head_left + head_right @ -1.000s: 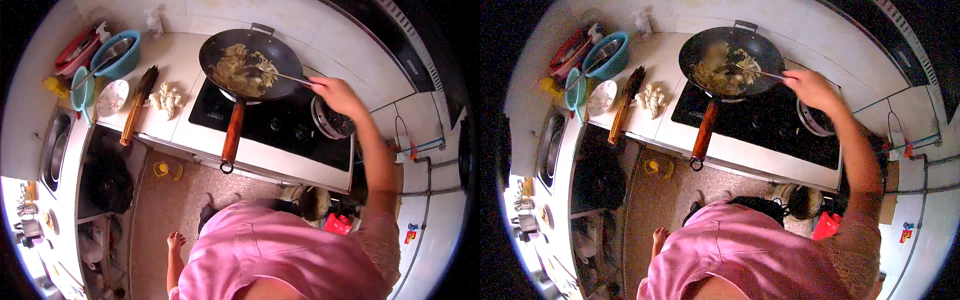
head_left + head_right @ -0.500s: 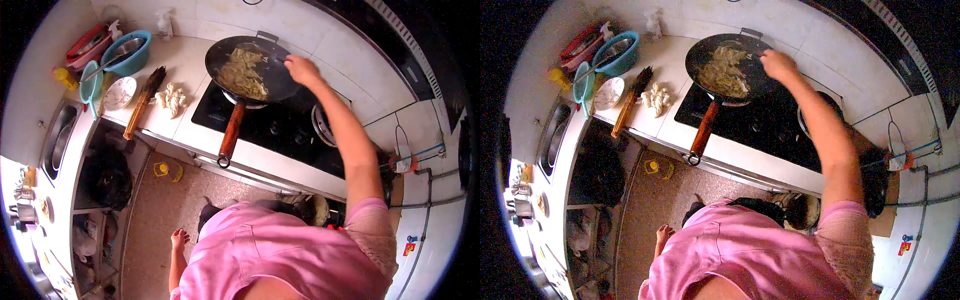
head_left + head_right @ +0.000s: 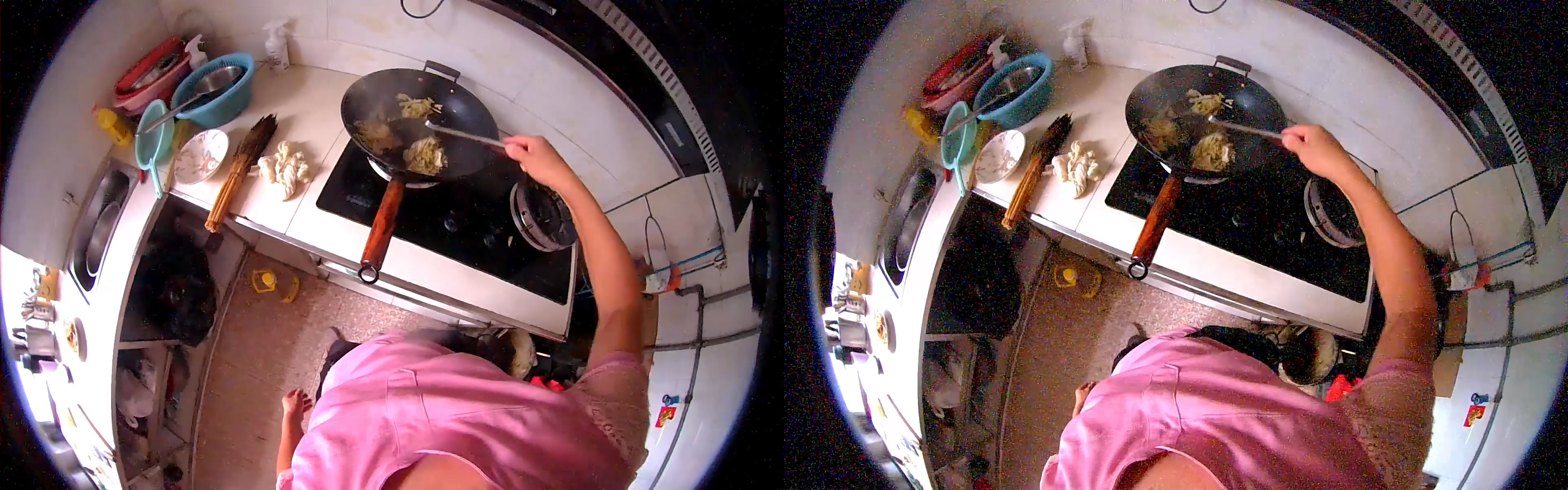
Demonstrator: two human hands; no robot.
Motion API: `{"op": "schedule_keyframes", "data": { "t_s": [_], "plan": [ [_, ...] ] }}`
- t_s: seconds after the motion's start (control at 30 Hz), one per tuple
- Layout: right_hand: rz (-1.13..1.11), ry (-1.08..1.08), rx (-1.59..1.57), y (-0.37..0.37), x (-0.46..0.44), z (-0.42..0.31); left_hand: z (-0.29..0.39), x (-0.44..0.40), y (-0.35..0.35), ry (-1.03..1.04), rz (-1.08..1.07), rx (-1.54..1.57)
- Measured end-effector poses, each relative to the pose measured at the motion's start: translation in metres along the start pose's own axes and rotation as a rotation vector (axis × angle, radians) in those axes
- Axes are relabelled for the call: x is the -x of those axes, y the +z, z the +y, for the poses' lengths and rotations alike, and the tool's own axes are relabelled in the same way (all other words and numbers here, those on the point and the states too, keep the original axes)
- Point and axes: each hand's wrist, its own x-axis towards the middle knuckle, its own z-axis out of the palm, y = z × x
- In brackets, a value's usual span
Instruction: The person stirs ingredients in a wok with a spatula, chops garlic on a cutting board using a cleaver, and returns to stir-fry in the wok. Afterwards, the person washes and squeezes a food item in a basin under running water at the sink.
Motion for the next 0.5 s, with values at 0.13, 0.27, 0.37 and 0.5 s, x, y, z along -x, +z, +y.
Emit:
{"op": "schedule_keyframes", "data": {
  "t_s": [0.13, 0.27, 0.37, 0.5],
  "plan": [
    [0.292, -0.072, 0.030, 0.023, -0.032, 0.027, 0.011, -0.027, -0.010, 0.008, -0.161, 0.260],
    [0.149, -0.036, 0.357, 0.073, 0.019, -0.026, 0.032, 0.005, -0.004, 0.054, -0.024, 0.072],
    [0.002, -0.106, 0.527, 0.085, 0.061, -0.070, 0.023, 0.017, -0.014, 0.004, -0.023, 0.059],
    [0.074, -0.136, 0.218, 0.086, 0.069, -0.080, 0.002, 0.018, -0.039, -0.082, 0.000, 0.023]
  ]
}}
